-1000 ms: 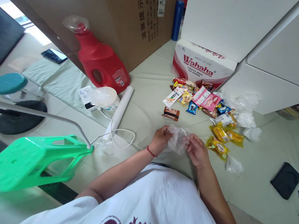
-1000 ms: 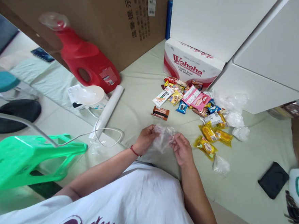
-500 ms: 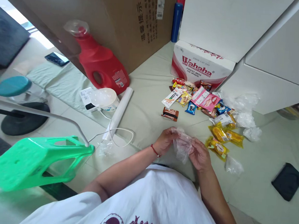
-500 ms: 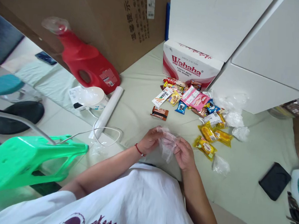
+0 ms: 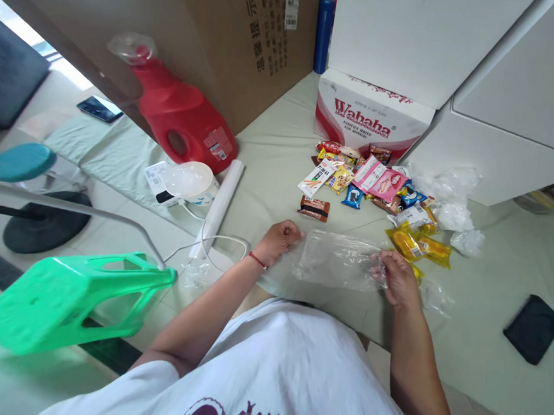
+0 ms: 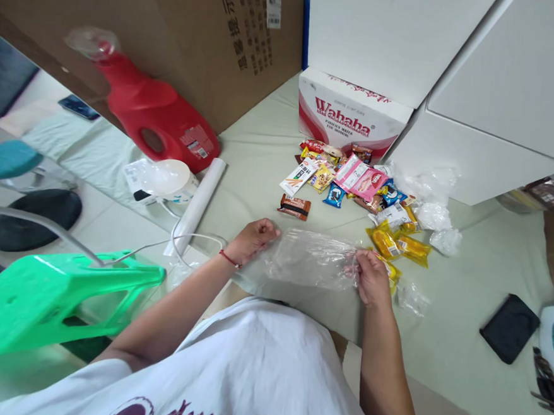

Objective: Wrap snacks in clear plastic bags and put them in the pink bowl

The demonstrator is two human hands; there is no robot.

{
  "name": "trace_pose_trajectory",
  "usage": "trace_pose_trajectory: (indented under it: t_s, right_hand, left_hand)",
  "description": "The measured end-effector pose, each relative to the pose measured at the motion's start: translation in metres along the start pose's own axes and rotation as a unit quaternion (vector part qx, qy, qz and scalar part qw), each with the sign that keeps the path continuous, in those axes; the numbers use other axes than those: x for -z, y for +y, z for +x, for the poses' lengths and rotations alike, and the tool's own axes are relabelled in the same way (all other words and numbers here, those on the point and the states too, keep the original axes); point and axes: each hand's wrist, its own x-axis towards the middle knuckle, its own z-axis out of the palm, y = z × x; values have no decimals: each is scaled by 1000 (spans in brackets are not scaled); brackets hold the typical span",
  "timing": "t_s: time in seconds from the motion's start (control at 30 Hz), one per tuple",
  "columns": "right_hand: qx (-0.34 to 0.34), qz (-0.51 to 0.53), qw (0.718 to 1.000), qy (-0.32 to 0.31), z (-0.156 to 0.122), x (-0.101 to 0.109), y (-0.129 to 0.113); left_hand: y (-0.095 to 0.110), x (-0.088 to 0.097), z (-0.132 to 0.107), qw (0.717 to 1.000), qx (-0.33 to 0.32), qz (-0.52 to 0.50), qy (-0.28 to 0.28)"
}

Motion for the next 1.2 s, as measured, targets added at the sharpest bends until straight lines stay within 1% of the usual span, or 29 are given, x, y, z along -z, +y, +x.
trace_pose_trajectory:
  t_s: [0.03, 0.07, 0.1, 0.17, 0.2, 0.23, 0.27, 0.3, 0.33, 0.37, 0.4, 0.43, 0.47, 0.5, 0.53, 0.57, 0.6, 0.67, 0.73, 0.83, 0.9, 0.97, 1.03, 1.1, 1.13, 1.2]
  right_hand:
    - [-18, 2, 1000, 3, 3, 0, 1]
    - [-39, 8, 999, 5, 4, 1, 2]
    - [-57, 14, 998, 7, 6, 0, 3]
    - [-62, 16, 998, 5, 6, -1, 3]
    - [-54, 17, 998, 2, 5, -3, 2]
    - [-42, 18, 999, -2, 3, -5, 1]
    - [-28, 19, 999, -4, 1, -6, 0]
    - [-13, 19, 1000, -6, -2, -8, -2]
    - [1, 18, 1000, -5, -6, -10, -4]
    - [15, 14, 1000, -3, -9, -11, -6]
    - [27, 5, 1000, -3, -13, -12, -8]
    - [40, -7, 999, -7, -17, -13, -10]
    - [56, -24, 998, -12, -22, -14, -12]
    - [72, -47, 996, -20, -26, -14, -15]
    - [92, -73, 993, -28, -30, -14, -17]
    - [113, -100, 988, -38, -34, -14, -19]
    - [136, -125, 982, -49, -37, -14, -20]
    - [178, -164, 968, -67, -43, -14, -22]
    - [203, -176, 961, -72, -46, -12, -21]
    - [211, -142, 966, -50, -49, -10, -16]
    - [200, -82, 976, -17, -48, -10, -14]
    - [168, 14, 985, 26, -45, -12, -15]
    - [126, 126, 982, 66, -42, -12, -17]
    - [85, 208, 970, 95, -40, -12, -16]
    - [67, 226, 966, 108, -40, -10, -12]
    - [31, 213, 969, 123, -45, -6, 0]
  left_hand:
    - [0, 7, 3, 998, -17, 42, 42]
    - [0, 14, 4, 991, -43, 87, 95]
    - [0, 20, 3, 976, -78, 133, 153]
    - [2, 27, -3, 931, -160, 206, 256]
    - [4, 26, -9, 908, -201, 224, 292]
    - [7, 23, -16, 892, -239, 228, 310]
    - [11, 16, -24, 889, -267, 216, 303]
    - [14, 7, -32, 903, -279, 190, 267]
    - [18, -5, -40, 929, -269, 150, 206]
    - [21, -18, -47, 959, -234, 100, 122]
    - [24, -33, -52, 983, -176, 47, 23]
    - [26, -48, -56, 993, -99, -4, -58]
    - [28, -64, -57, 991, -25, -39, -122]
    - [29, -78, -57, 985, 30, -58, -157]
    - [29, -90, -55, 980, 69, -69, -174]
    - [28, -100, -51, 975, 94, -74, -187]
    - [27, -108, -47, 973, 104, -74, -193]
    - [23, -117, -39, 971, 107, -80, -197]
    - [19, -119, -33, 970, 105, -103, -195]
    - [17, -113, -29, 958, 104, -176, -199]
    - [22, -106, -29, 951, 86, -219, -202]
    - [31, -98, -31, 942, 61, -250, -215]
    - [39, -86, -34, 935, 29, -267, -230]
    - [42, -69, -39, 933, -14, -275, -231]
    - [40, -59, -42, 935, -33, -275, -221]
    - [27, -39, -50, 944, -52, -266, -189]
